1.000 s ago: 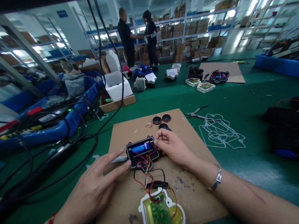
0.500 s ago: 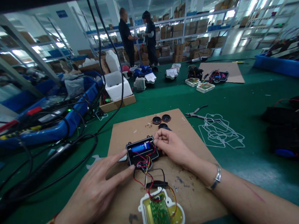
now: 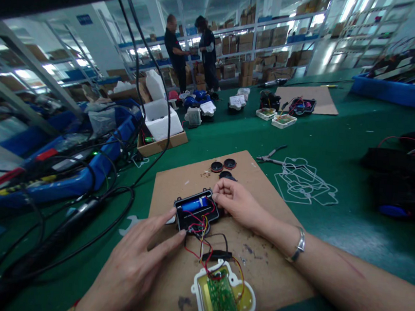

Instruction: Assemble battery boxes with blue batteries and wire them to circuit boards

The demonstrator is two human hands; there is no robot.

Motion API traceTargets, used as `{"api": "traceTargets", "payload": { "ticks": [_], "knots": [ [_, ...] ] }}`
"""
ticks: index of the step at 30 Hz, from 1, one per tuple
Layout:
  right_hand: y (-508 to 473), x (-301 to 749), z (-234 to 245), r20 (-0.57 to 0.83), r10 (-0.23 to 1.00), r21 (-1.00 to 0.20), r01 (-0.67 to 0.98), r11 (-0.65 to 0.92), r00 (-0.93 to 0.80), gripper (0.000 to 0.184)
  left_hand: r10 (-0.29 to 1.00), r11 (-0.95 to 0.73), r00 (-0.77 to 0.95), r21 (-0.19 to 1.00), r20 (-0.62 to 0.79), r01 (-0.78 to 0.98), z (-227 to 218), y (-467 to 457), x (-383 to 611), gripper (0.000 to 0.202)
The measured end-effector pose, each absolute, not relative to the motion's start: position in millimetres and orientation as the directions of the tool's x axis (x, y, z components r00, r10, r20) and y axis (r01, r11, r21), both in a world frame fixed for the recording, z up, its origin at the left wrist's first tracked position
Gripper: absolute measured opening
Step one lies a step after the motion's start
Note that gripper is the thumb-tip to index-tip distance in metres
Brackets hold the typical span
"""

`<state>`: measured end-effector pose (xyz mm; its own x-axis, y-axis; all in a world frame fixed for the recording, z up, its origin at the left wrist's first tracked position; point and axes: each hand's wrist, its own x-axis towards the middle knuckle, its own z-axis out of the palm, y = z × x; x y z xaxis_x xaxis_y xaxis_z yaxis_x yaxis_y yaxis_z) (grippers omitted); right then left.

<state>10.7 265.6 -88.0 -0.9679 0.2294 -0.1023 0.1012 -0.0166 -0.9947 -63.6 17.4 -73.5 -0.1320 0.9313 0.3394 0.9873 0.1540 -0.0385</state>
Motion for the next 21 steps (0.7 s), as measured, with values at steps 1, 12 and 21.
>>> {"api": "traceTargets", "payload": {
  "ticks": [1,12,21],
  "knots": [
    [265.7,10.4,-88.2,-0.101,0.228,-0.995,0.1,-0.02,-0.968,0.02,0.932,0.154,-0.133,-0.036,0.336,0.987,-73.3,17.5,-63.5,0.045],
    [265.8,11.0,-89.5,-0.095,0.223,-0.995,0.091,-0.027,-0.97,0.02,0.935,0.15,-0.137,-0.014,0.328,0.989,-72.1,17.6,-62.0,0.047],
    [266.2,10.3,-90.2,-0.101,0.227,-0.995,0.096,-0.032,-0.969,0.018,0.9,0.234,-0.202,-0.038,0.387,0.971,-69.1,17.2,-68.9,0.041]
  ]
}}
